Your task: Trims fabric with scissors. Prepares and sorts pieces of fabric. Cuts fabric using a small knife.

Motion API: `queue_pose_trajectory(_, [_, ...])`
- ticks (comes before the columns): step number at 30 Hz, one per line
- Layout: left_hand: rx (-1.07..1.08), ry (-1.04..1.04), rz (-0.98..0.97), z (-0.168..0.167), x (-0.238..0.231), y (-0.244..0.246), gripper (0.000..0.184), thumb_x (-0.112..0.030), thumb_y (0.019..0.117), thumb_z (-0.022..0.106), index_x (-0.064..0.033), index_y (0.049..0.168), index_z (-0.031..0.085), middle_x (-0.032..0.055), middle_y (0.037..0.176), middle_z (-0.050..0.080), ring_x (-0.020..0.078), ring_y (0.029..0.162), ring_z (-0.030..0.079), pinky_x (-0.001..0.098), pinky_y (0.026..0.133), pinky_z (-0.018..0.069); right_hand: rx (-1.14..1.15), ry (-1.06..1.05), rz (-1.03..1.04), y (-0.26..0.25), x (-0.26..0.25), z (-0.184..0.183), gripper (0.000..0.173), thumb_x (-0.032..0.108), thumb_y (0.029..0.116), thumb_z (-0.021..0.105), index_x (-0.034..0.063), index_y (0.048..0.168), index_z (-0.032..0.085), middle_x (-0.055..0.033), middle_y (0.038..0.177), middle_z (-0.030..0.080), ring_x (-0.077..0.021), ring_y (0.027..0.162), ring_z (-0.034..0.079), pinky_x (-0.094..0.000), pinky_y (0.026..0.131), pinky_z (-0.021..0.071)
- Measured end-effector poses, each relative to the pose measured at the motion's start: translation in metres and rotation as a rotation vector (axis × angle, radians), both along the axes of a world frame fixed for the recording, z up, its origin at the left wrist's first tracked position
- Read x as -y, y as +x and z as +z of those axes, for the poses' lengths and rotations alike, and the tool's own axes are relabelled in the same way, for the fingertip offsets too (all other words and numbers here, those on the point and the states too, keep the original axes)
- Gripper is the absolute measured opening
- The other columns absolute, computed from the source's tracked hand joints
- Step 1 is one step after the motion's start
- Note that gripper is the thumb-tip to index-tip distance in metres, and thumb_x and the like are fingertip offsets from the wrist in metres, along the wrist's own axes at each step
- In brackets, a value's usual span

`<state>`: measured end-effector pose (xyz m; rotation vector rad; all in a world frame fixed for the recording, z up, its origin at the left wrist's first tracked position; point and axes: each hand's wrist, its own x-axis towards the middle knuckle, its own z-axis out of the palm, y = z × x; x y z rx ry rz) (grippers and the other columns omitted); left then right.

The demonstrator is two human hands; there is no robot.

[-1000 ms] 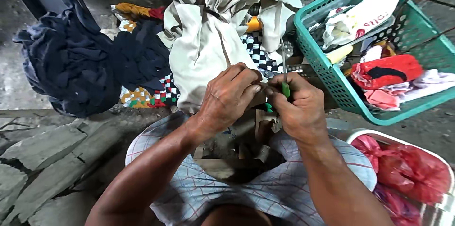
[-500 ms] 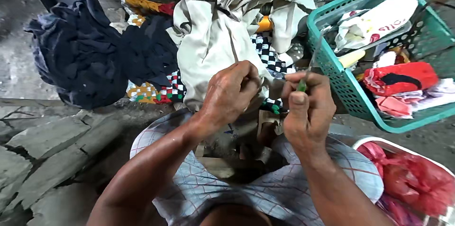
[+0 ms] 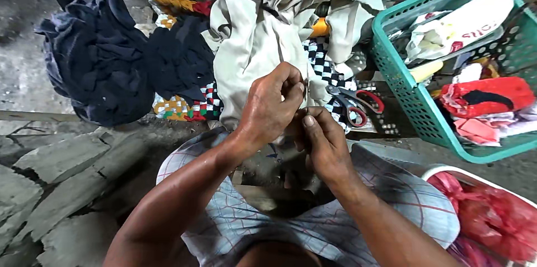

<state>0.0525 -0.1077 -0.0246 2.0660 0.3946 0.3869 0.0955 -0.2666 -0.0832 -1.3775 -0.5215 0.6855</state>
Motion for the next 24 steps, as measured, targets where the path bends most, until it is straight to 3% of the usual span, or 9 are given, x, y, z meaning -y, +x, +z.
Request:
queue_pose_trajectory(12, [0.006, -0.036, -0.013, -0.002, 0.002, 0.001, 0.004, -0.004, 0.0986, 0.058, -0.0060, 0.099, 0.061, 0.0033, 0.079, 0.060, 0.0097, 0.064, 0.058, 0.0234, 0.055, 0.0505, -0.059, 0.040, 0.040, 0.000, 0.000, -0.002, 0.029, 0.027, 0.1110, 0.039, 0.0071, 0.114, 0.059, -0.0068, 0.083, 0.064, -0.0138, 0.060, 0.058, -0.0274, 0.053, 0.0524])
queue_pose_trajectory(16, [0.006, -0.128, -0.034, -0.002, 0.002, 0.001, 0.004, -0.003, 0.1005, 0.056, -0.0050, 0.101, 0.060, 0.0055, 0.079, 0.061, 0.0111, 0.059, 0.058, 0.0229, 0.048, 0.0505, -0.071, 0.031, 0.044, 0.000, 0.001, -0.002, 0.030, 0.026, 0.1110, 0.038, 0.0070, 0.115, 0.060, -0.0073, 0.082, 0.064, -0.0147, 0.059, 0.058, -0.0281, 0.053, 0.0521])
queue_pose_trajectory(17, [0.022, -0.157, -0.041, -0.004, 0.002, 0.002, 0.004, -0.003, 0.1008, 0.057, -0.0041, 0.101, 0.060, 0.0058, 0.079, 0.061, 0.0110, 0.059, 0.058, 0.0226, 0.049, 0.0509, -0.070, 0.029, 0.041, 0.001, 0.001, -0.002, 0.030, 0.026, 0.1111, 0.038, 0.0071, 0.115, 0.060, -0.0073, 0.082, 0.063, -0.0148, 0.059, 0.057, -0.0283, 0.053, 0.0521])
queue_pose_trajectory(20, [0.072, -0.236, -0.073, -0.010, -0.003, 0.007, 0.005, -0.003, 0.0996, 0.060, -0.0015, 0.102, 0.064, 0.0054, 0.085, 0.065, 0.0110, 0.073, 0.063, 0.0249, 0.065, 0.0554, -0.069, 0.033, 0.039, 0.002, 0.002, -0.003, 0.031, 0.028, 0.1113, 0.038, 0.0066, 0.116, 0.060, -0.0078, 0.082, 0.063, -0.0153, 0.059, 0.057, -0.0288, 0.052, 0.0514])
queue_pose_trajectory(24, [-0.022, -0.290, -0.078, -0.004, -0.004, -0.001, 0.009, -0.005, 0.1011, 0.060, -0.0027, 0.106, 0.066, 0.0067, 0.085, 0.066, 0.0125, 0.069, 0.062, 0.0247, 0.059, 0.0541, -0.034, 0.029, 0.024, 0.003, 0.003, -0.003, 0.032, 0.027, 0.1113, 0.038, 0.0058, 0.115, 0.061, -0.0074, 0.082, 0.063, -0.0152, 0.059, 0.057, -0.0281, 0.051, 0.0510])
